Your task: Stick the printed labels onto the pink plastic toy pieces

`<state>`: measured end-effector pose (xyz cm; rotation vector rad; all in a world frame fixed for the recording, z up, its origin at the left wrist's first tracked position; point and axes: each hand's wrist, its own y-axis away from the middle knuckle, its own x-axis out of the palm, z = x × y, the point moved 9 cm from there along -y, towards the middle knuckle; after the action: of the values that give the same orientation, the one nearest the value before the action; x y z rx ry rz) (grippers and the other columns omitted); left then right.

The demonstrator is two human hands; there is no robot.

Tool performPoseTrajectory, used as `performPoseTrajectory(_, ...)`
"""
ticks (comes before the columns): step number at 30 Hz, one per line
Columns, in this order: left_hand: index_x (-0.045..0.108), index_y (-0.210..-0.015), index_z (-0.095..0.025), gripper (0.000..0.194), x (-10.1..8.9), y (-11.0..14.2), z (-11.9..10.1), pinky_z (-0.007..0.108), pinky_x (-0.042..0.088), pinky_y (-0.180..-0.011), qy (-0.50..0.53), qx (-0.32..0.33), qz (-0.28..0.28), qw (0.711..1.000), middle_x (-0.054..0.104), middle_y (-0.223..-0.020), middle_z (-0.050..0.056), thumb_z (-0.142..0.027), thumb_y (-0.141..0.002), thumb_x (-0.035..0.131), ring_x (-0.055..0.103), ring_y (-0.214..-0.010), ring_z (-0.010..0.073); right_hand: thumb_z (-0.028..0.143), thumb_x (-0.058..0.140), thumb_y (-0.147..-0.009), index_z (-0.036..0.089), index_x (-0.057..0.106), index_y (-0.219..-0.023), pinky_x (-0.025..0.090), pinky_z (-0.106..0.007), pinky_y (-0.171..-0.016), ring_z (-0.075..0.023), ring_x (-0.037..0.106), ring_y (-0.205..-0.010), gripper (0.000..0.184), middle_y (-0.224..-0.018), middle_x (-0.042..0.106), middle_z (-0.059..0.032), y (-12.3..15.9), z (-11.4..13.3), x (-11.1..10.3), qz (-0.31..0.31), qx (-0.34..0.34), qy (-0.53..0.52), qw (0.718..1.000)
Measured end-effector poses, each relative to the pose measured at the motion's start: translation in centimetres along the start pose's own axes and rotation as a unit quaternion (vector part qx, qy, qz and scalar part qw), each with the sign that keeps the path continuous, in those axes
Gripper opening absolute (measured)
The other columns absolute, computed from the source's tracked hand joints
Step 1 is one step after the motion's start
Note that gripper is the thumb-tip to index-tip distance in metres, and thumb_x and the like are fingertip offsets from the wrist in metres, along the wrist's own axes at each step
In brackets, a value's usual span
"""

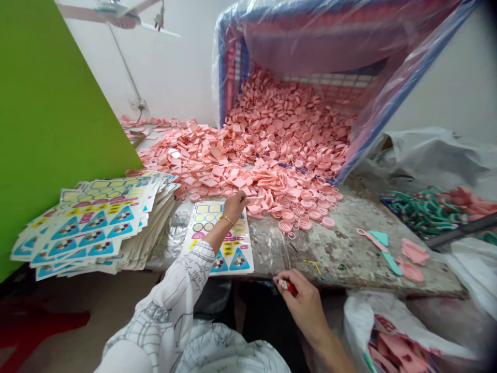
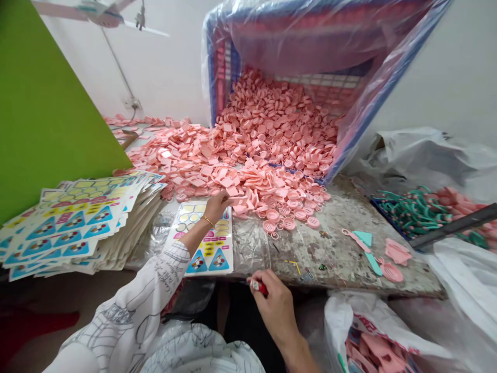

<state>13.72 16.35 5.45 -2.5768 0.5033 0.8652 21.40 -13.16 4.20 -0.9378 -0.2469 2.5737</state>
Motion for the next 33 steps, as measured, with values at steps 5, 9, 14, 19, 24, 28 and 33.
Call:
performPoseTrajectory(5, 0.065, -0.090, -0.017, 0.020, -1.1, 5.3, -1.0, 0.023, 0.039, -0.060, 0.178, -0.031, 0.032, 0.983, 0.060, -0.072, 0.000, -0.035, -0.084, 0.059, 0.053, -0.065, 0.0137, 0.039, 0.056, -0.090, 0.019, 0.067, -0.114, 0.047, -0.035, -0.092, -0.0213, 0.061, -0.104, 0.033, -0.110, 0.067, -0.0093, -5.5, 1.3, -3.7, -0.139, -0.005, 0.018, 0.990)
performPoseTrajectory(9, 0.070, -0.086, -0.015, 0.028, -1.1, 10.1, -1.7, 0.023, 0.040, -0.061, 0.400, -0.104, 0.116, 0.903, 0.066, -0.076, 0.002, -0.038, -0.071, 0.075, 0.056, -0.066, 0.0131, 0.049, 0.059, -0.086, 0.020, 0.070, -0.113, 0.047, -0.037, -0.090, -0.0228, 0.062, -0.101, 0.041, -0.109, 0.070, -0.0085, -9.0, 0.5, -0.3, -0.059, 0.077, -0.077, 0.992)
performPoseTrajectory(14, 0.071, -0.095, -0.016, 0.038, -1.9, 15.4, 0.9, 0.023, 0.045, -0.063, 0.510, -0.222, 0.055, 0.829, 0.068, -0.081, 0.003, -0.037, -0.065, 0.082, 0.061, -0.069, 0.0139, 0.053, 0.072, -0.071, 0.017, 0.072, -0.086, 0.047, -0.028, -0.066, -0.0152, 0.059, -0.067, 0.038, -0.074, 0.069, -0.0008, -7.8, 0.1, 8.2, 0.070, 0.198, -0.332, 0.919)
performPoseTrajectory(19, 0.060, -0.122, -0.021, 0.052, -0.5, 18.7, 2.2, 0.032, 0.052, -0.089, 0.682, -0.241, 0.000, 0.690, 0.065, -0.124, 0.010, -0.032, -0.074, 0.076, 0.064, -0.108, 0.0210, 0.054, 0.080, -0.060, 0.017, 0.068, -0.083, 0.044, -0.025, -0.058, -0.0133, 0.056, -0.060, 0.045, -0.069, 0.066, 0.0001, -6.9, -0.1, 11.4, 0.009, 0.279, -0.434, 0.857)
performPoseTrajectory(24, 0.063, -0.117, -0.021, 0.045, -0.3, 18.5, 2.9, 0.035, 0.053, -0.093, 0.694, -0.257, -0.040, 0.671, 0.068, -0.122, 0.008, -0.027, -0.074, 0.073, 0.063, -0.113, 0.0227, 0.056, 0.076, -0.065, 0.018, 0.067, -0.086, 0.046, -0.026, -0.062, -0.0156, 0.059, -0.068, 0.045, -0.077, 0.068, -0.0013, -8.1, -0.2, 13.0, 0.008, 0.257, -0.421, 0.870)
performPoseTrajectory(28, 0.065, -0.103, -0.015, 0.033, -1.8, 16.7, 4.4, 0.032, 0.056, -0.085, 0.636, -0.294, -0.096, 0.707, 0.073, -0.106, 0.011, -0.019, -0.071, 0.069, 0.069, -0.103, 0.0236, 0.054, 0.057, -0.083, 0.019, 0.066, -0.090, 0.046, -0.028, -0.069, -0.0176, 0.061, -0.076, 0.036, -0.083, 0.068, -0.0020, -10.9, -0.5, 13.2, 0.054, 0.201, -0.317, 0.925)
performPoseTrajectory(33, 0.057, -0.100, -0.014, 0.030, -3.3, 13.5, 6.7, 0.032, 0.057, -0.075, 0.594, -0.297, -0.168, 0.729, 0.073, -0.101, 0.013, -0.015, -0.070, 0.059, 0.073, -0.089, 0.0239, 0.030, 0.043, -0.094, 0.019, 0.067, -0.105, 0.042, -0.029, -0.085, -0.0200, 0.059, -0.100, 0.028, -0.108, 0.067, -0.0071, -18.1, -0.6, 11.5, 0.028, 0.084, 0.050, 0.995)
